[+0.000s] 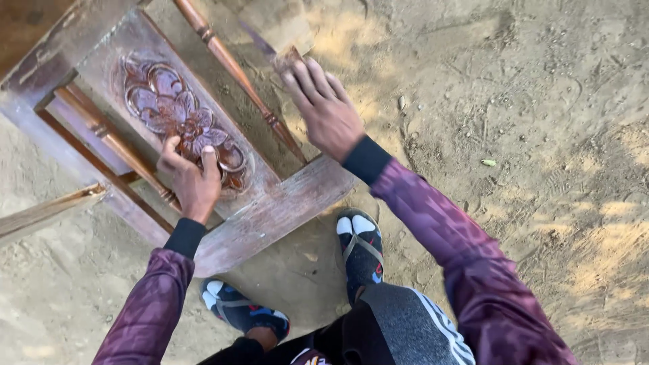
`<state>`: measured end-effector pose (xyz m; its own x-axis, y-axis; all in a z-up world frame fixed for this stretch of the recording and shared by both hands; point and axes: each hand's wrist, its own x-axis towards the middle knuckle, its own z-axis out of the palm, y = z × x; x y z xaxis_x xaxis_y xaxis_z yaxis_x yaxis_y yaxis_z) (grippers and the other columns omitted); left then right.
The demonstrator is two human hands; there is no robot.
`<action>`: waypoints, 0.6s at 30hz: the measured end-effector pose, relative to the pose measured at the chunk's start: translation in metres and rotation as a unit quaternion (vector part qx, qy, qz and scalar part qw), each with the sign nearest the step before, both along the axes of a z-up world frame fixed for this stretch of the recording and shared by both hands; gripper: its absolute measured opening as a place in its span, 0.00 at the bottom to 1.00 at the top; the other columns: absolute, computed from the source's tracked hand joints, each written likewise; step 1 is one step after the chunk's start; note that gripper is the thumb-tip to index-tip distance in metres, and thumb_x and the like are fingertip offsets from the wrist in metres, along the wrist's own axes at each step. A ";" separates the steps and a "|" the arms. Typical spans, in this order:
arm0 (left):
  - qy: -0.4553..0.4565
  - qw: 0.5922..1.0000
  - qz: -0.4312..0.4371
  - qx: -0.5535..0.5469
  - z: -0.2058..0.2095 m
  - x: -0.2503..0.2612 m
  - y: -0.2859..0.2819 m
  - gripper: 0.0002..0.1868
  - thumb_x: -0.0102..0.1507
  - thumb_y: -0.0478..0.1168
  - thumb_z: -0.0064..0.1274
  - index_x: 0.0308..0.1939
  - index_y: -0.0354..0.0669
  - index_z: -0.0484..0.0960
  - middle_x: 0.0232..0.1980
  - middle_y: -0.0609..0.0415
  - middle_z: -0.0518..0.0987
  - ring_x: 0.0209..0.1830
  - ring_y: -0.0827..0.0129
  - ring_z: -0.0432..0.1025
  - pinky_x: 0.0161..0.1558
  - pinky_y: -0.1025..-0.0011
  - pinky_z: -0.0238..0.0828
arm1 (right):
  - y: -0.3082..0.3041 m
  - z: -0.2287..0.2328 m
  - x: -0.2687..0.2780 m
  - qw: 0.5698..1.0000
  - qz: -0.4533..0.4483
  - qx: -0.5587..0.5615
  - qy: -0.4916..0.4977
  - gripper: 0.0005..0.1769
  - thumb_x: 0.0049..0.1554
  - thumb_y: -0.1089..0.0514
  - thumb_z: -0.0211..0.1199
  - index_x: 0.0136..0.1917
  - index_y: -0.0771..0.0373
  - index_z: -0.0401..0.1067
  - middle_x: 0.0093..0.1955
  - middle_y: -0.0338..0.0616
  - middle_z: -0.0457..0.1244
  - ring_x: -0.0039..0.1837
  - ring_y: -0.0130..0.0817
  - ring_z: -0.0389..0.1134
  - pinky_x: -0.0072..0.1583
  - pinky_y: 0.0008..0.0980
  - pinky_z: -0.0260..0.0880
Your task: Sanding a wooden chair with sandpaper to prepare it for refinishing.
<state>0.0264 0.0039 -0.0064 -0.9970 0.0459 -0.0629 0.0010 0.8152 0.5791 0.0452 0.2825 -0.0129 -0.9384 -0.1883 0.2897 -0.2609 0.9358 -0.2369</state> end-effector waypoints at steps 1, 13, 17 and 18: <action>0.003 1.000 -0.003 0.002 0.005 -0.005 0.007 0.25 0.65 0.44 0.47 0.60 0.48 0.51 0.61 0.32 0.48 0.56 0.17 0.57 0.55 0.30 0.56 | 0.001 -0.003 -0.012 1.000 -0.003 0.002 0.003 0.24 0.65 0.57 0.38 0.72 0.63 0.54 0.74 0.54 0.48 0.75 0.49 0.44 0.70 0.43 0.46; 0.023 1.000 -0.002 -0.014 -0.004 -0.006 0.004 0.25 0.66 0.44 0.48 0.60 0.49 0.52 0.59 0.34 0.52 0.56 0.19 0.57 0.53 0.31 0.60 | -0.007 -0.007 -0.002 0.999 -0.018 0.007 -0.047 0.25 0.65 0.54 0.37 0.73 0.61 0.53 0.75 0.52 0.45 0.77 0.47 0.39 0.71 0.46 0.38; -0.020 1.000 -0.004 0.011 0.016 -0.002 0.007 0.24 0.66 0.41 0.46 0.60 0.51 0.50 0.57 0.36 0.51 0.57 0.20 0.57 0.55 0.31 0.57 | -0.006 -0.012 0.026 0.993 -0.014 -0.009 -0.117 0.27 0.66 0.52 0.36 0.76 0.60 0.48 0.78 0.50 0.38 0.78 0.45 0.34 0.72 0.46 0.35; -0.036 0.999 0.008 0.012 0.016 -0.002 0.008 0.24 0.66 0.40 0.45 0.60 0.50 0.49 0.58 0.35 0.50 0.60 0.24 0.57 0.57 0.33 0.56 | 0.000 -0.018 0.044 0.993 0.016 0.004 -0.113 0.27 0.66 0.50 0.33 0.76 0.60 0.47 0.79 0.50 0.38 0.79 0.46 0.35 0.72 0.46 0.36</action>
